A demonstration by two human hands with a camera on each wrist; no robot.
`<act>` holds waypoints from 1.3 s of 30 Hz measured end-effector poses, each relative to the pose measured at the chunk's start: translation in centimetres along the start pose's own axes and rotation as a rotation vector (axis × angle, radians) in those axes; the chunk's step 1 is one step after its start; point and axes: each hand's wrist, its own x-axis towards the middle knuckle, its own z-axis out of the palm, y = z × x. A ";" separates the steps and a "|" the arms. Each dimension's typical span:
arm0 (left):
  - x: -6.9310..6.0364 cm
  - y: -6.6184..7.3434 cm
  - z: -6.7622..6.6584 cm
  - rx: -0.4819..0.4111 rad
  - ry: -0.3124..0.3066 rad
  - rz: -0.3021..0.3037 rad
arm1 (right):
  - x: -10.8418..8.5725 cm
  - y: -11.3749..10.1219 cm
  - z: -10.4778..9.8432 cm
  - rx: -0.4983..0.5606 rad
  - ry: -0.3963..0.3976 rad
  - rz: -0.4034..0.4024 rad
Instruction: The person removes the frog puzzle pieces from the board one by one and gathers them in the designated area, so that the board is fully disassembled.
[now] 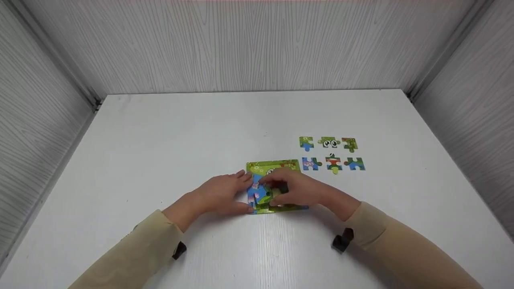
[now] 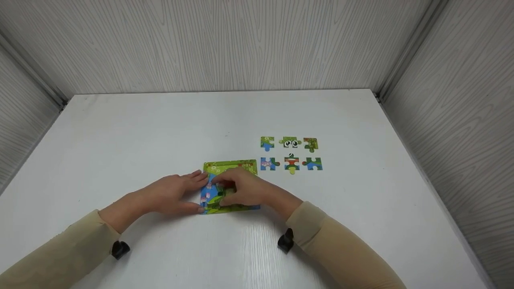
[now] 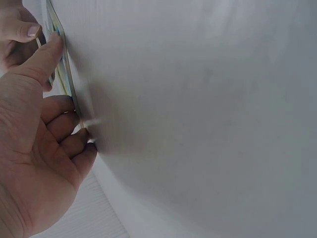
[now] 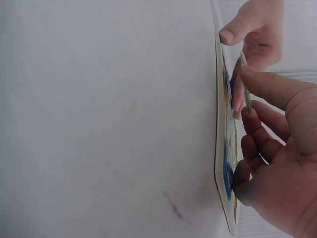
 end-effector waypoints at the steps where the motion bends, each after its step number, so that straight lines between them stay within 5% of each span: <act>1: 0.0 0.0 0.0 -0.003 0.002 0.004 | -0.1 -0.1 -0.1 0.002 0.005 -0.002; 17: -0.1 -0.1 0.3 -0.016 0.004 -0.010 | -3.3 -0.4 -2.7 -0.073 0.131 0.012; 39: 0.0 0.0 0.4 -0.013 0.010 -0.014 | -9.4 4.0 -5.4 -0.134 0.237 0.104</act>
